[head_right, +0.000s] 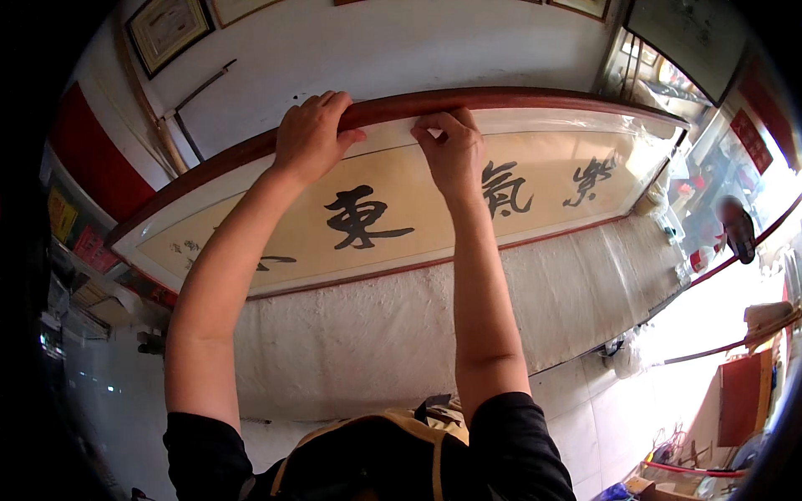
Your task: The person picks up a framed calligraphy artwork and wraps it with a clear plastic sheet. They smooth the plastic along the edges and corners, then lift the wrapped frame and place it on a stack of other artworks.
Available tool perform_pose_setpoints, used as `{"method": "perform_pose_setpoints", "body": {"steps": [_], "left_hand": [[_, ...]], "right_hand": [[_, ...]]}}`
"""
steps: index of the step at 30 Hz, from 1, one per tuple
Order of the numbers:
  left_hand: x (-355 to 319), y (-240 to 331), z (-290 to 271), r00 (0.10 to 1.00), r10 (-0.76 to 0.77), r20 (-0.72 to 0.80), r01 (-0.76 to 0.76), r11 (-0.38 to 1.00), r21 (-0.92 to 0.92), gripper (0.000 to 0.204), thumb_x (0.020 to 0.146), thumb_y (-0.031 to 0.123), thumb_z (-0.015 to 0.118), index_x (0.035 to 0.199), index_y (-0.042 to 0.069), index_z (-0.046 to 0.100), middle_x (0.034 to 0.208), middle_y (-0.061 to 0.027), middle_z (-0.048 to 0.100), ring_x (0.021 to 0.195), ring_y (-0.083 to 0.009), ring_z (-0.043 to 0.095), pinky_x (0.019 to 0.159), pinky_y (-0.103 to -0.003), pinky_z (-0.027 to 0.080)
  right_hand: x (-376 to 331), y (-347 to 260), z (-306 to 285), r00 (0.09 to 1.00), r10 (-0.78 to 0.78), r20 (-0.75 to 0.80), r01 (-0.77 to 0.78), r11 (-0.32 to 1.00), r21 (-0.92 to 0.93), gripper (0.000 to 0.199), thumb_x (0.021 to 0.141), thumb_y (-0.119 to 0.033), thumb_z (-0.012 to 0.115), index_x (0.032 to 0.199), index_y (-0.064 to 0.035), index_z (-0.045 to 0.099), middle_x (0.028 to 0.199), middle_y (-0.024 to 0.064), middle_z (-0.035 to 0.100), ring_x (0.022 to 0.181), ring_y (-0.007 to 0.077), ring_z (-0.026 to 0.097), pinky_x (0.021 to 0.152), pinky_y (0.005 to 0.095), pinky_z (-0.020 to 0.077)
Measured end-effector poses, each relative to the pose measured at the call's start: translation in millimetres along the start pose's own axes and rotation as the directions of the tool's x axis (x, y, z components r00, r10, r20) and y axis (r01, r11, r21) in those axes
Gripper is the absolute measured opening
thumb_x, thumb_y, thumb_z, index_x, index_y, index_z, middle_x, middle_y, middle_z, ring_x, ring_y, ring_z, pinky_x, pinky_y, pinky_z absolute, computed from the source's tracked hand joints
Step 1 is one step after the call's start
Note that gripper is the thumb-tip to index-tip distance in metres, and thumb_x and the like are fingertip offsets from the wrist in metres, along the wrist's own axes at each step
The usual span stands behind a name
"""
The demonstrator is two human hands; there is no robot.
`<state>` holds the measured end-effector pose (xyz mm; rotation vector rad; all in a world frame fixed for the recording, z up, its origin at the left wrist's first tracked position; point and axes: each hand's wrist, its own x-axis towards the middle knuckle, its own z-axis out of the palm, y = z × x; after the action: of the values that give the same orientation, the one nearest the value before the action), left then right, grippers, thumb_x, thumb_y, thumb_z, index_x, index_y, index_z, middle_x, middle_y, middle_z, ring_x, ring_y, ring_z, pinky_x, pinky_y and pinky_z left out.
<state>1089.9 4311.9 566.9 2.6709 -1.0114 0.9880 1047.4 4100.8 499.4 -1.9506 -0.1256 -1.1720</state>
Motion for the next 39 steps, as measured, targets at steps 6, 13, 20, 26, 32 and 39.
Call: {"method": "perform_pose_setpoints", "body": {"steps": [6,13,20,26,32,39], "left_hand": [[-2,0,0,1.0,-0.011,-0.016,0.011,1.0,0.02,0.04,0.082,0.031,0.079,0.104,0.006,0.057,0.1,-0.007,0.065,0.095,-0.0287,0.063,0.078,-0.043,0.048],[0,-1,1,0.999,-0.031,-0.023,0.031,0.999,0.014,0.038,0.081,0.03,0.08,0.103,0.007,0.059,0.101,-0.0066,0.067,0.097,-0.0281,0.065,0.079,-0.043,0.048],[-1,3,4,0.998,-0.043,-0.056,0.044,0.999,0.015,0.038,0.08,0.031,0.082,0.1,0.007,0.059,0.098,-0.0057,0.067,0.095,-0.0272,0.065,0.08,-0.043,0.048],[0,0,10,0.997,-0.038,-0.072,0.04,0.999,0.024,0.038,0.079,0.032,0.082,0.098,0.007,0.059,0.096,-0.005,0.066,0.094,-0.0262,0.065,0.08,-0.043,0.048],[0,-2,7,0.999,-0.047,-0.024,0.048,0.998,0.032,0.041,0.08,0.031,0.082,0.105,0.007,0.059,0.103,-0.0075,0.069,0.096,-0.0299,0.067,0.079,-0.043,0.05],[1,0,6,0.999,-0.04,-0.031,0.041,0.999,0.016,0.041,0.08,0.031,0.082,0.107,0.008,0.06,0.105,-0.0068,0.069,0.096,-0.03,0.066,0.078,-0.044,0.05]], "right_hand": [[-9,-20,3,0.984,0.18,-0.003,-0.179,0.983,0.04,0.014,0.082,-0.009,0.079,0.094,-0.0071,0.074,0.097,0.0076,0.068,0.067,0.018,0.065,0.067,0.0327,0.0524],[-18,-27,36,0.926,0.342,-0.162,-0.297,0.922,0.25,0.018,0.081,-0.015,0.082,0.096,-0.0055,0.076,0.095,0.003,0.062,0.069,0.0124,0.057,0.068,0.0289,0.0491],[-11,-5,42,0.947,0.274,-0.168,-0.235,0.946,0.222,0.011,0.078,-0.011,0.082,0.084,-0.0062,0.075,0.089,0.0039,0.058,0.071,0.0158,0.059,0.068,0.0308,0.0497],[-9,6,29,0.988,0.148,-0.035,-0.135,0.961,0.242,0.011,0.078,-0.008,0.08,0.087,-0.007,0.074,0.09,0.0065,0.058,0.073,0.0176,0.06,0.069,0.0306,0.0515],[-14,-13,29,0.971,0.234,-0.043,-0.217,0.945,0.247,0.012,0.082,-0.01,0.079,0.092,-0.0069,0.074,0.1,0.0086,0.06,0.073,0.0196,0.064,0.071,0.0319,0.0522],[-16,-22,44,0.929,0.346,-0.133,-0.305,0.917,0.257,0.015,0.083,-0.014,0.08,0.091,-0.0028,0.074,0.094,0.006,0.058,0.077,0.0152,0.058,0.07,0.0312,0.05]]}}
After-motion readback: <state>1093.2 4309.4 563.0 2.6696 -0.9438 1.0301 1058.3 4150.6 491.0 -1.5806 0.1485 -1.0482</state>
